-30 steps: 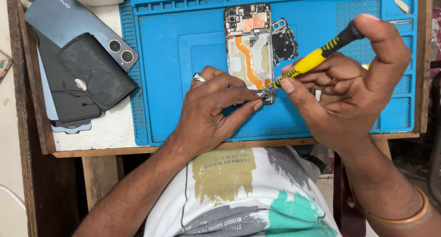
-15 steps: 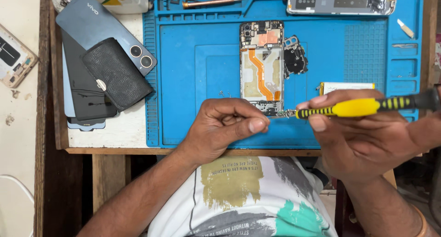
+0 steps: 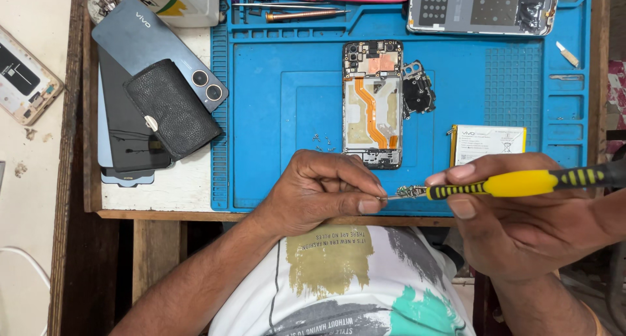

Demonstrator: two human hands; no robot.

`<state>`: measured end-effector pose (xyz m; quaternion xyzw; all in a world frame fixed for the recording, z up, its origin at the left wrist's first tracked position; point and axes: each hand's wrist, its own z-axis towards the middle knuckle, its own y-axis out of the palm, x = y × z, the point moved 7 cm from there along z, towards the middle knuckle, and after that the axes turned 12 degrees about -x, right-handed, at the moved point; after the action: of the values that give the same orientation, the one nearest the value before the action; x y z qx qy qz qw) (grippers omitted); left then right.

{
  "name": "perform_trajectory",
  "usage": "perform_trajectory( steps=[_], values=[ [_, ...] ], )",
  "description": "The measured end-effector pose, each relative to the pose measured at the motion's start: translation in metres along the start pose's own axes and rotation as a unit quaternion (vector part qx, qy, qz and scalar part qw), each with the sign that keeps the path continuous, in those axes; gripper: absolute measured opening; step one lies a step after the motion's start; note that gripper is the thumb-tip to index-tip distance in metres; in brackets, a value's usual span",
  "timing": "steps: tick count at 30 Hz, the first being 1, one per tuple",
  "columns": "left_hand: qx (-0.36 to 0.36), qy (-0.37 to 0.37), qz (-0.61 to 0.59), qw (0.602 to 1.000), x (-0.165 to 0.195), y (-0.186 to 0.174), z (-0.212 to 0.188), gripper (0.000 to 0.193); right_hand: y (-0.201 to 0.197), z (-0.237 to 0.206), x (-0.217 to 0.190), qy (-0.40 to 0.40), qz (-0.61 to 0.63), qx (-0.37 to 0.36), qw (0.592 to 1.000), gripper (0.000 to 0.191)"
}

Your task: The person uses a yellow-handled screwdriver to remove small screws from the bottom edge of a disassembled smartphone placed on a blue work mat. The person repeatedly unscrews and removes screws, placing them on the mat, while the phone's internal components remain exposed.

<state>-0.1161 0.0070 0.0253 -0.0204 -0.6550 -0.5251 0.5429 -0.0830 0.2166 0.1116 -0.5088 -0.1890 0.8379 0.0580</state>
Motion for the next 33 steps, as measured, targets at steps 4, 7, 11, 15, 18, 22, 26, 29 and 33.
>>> perform_trajectory(
  steps=[4,7,11,15,18,22,26,29,33],
  values=[
    [-0.011,0.000,0.035,0.999,0.002,0.002,0.002,0.013,0.001,0.006,-0.005,-0.005,0.005,0.005,1.000,0.066],
    [-0.012,-0.008,0.037,0.999,0.002,0.003,0.002,0.013,0.001,0.008,-0.007,0.000,0.008,0.011,1.000,0.064],
    [-0.015,-0.006,0.040,0.999,0.002,0.004,0.000,0.013,0.002,0.007,-0.009,0.004,0.014,0.019,1.000,0.062],
    [-0.016,-0.008,0.044,0.999,0.002,0.003,0.001,0.013,0.003,0.005,-0.007,0.003,0.017,0.023,1.000,0.060],
    [-0.010,-0.009,0.045,0.999,0.001,0.002,0.001,0.013,0.002,0.003,-0.005,0.005,0.010,0.014,1.000,0.060],
    [-0.004,-0.001,0.022,1.000,0.001,0.002,0.001,0.013,0.002,0.004,-0.001,0.014,-0.008,0.004,1.000,0.059],
    [-0.003,0.001,0.032,0.999,0.001,0.002,0.000,0.013,0.002,0.006,-0.003,0.027,-0.022,0.004,0.999,0.055],
    [-0.004,0.001,0.035,0.999,0.001,0.003,-0.001,0.014,0.002,0.008,-0.008,0.000,0.000,0.014,1.000,0.058],
    [-0.004,0.003,0.051,0.999,0.003,0.003,-0.001,0.014,0.005,0.012,-0.011,0.002,-0.007,0.006,1.000,0.057]
  ],
)
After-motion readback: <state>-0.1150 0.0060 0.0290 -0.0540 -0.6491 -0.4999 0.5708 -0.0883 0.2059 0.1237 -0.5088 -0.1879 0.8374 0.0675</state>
